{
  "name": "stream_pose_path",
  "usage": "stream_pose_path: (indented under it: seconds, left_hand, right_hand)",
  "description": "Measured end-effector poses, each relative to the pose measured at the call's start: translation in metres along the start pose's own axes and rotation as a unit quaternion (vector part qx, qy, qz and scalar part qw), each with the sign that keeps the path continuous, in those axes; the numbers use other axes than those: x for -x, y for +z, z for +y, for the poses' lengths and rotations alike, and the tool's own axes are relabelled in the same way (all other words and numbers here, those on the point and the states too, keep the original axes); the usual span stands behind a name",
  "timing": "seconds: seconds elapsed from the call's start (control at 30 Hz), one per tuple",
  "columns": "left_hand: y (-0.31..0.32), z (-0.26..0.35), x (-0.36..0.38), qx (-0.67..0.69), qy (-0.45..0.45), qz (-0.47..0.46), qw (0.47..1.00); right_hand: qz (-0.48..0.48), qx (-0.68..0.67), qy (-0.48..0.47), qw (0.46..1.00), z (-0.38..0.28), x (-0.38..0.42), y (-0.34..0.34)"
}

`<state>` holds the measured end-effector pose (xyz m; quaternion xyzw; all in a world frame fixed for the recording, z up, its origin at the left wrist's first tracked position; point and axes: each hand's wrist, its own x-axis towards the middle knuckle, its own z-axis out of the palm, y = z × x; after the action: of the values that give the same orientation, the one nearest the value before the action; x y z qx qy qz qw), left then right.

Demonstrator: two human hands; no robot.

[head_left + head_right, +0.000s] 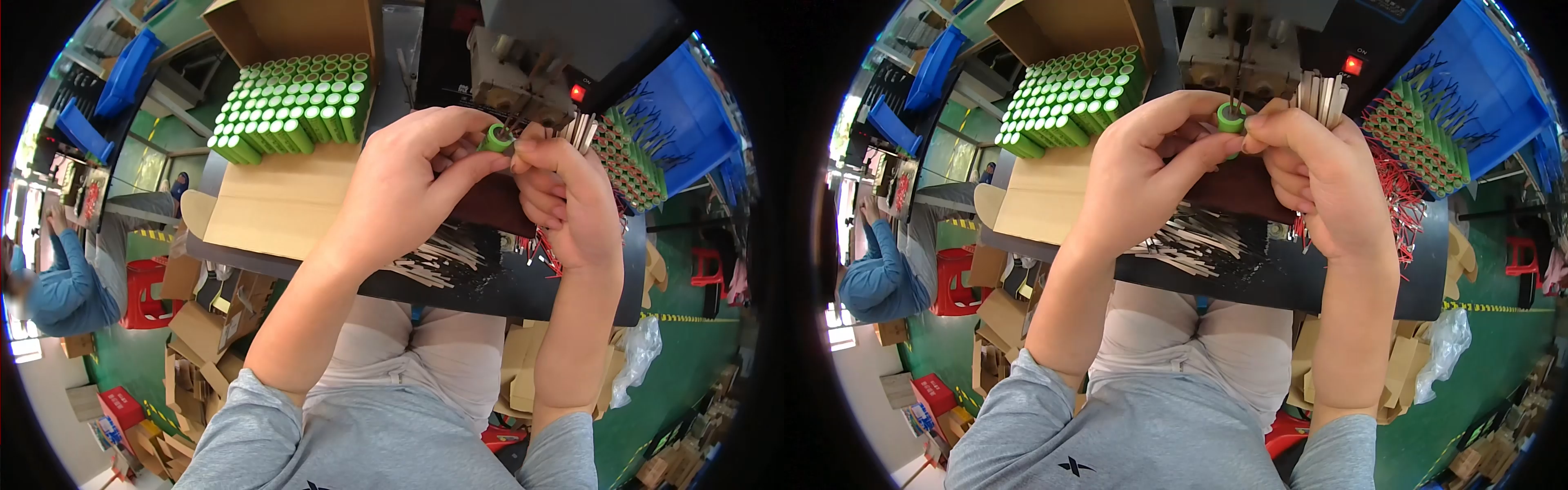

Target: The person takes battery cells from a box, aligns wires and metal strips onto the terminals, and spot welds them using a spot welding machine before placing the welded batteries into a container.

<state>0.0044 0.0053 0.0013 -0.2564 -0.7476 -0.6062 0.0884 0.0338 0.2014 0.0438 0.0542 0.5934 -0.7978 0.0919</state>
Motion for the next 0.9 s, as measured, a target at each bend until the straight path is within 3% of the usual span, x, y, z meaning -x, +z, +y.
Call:
stream_pose_path:
  seconds: [0.17,0.27,0.4,0.5,0.53,0.63,0.67,0.77,0.9]
  left_hand:
    - [-0.001,-0.003,0.003,0.012,-0.036,-0.026,0.999]
    - [-0.002,0.002,0.002,0.038,-0.053,-0.029,0.997]
    - [-0.010,0.006,0.006,-0.008,-0.015,-0.051,0.999]
    - [-0.014,0.007,0.016,-0.019,0.021,-0.046,0.999]
    - [-0.017,0.010,0.019,-0.038,0.025,-0.049,0.998]
    - [-0.032,0.023,0.023,-0.057,0.010,-0.059,0.997]
    - [-0.034,0.027,0.023,-0.040,-0.012,-0.062,0.997]
    - [-0.039,0.029,0.018,-0.053,-0.026,-0.068,0.996]
    - [-0.032,0.043,0.007,-0.058,-0.097,-0.050,0.992]
  right_hand:
    - [-0.007,0.004,-0.001,1.000,0.001,0.004,0.000]
    - [0.038,0.023,-0.021,0.999,0.004,0.012,0.008]
    - [0.119,0.030,-0.053,0.991,0.016,0.034,-0.006]
    - [0.237,0.073,-0.088,0.965,0.035,0.049,-0.028]
    - [0.290,0.183,-0.093,0.935,0.042,0.053,-0.037]
    - [0.311,0.405,-0.159,0.845,0.072,0.062,-0.059]
    - [0.300,0.394,-0.105,0.862,0.077,0.067,-0.064]
    - [0.278,0.454,-0.168,0.830,0.095,0.074,-0.066]
    - [0.274,0.531,-0.157,0.786,0.094,0.077,-0.061]
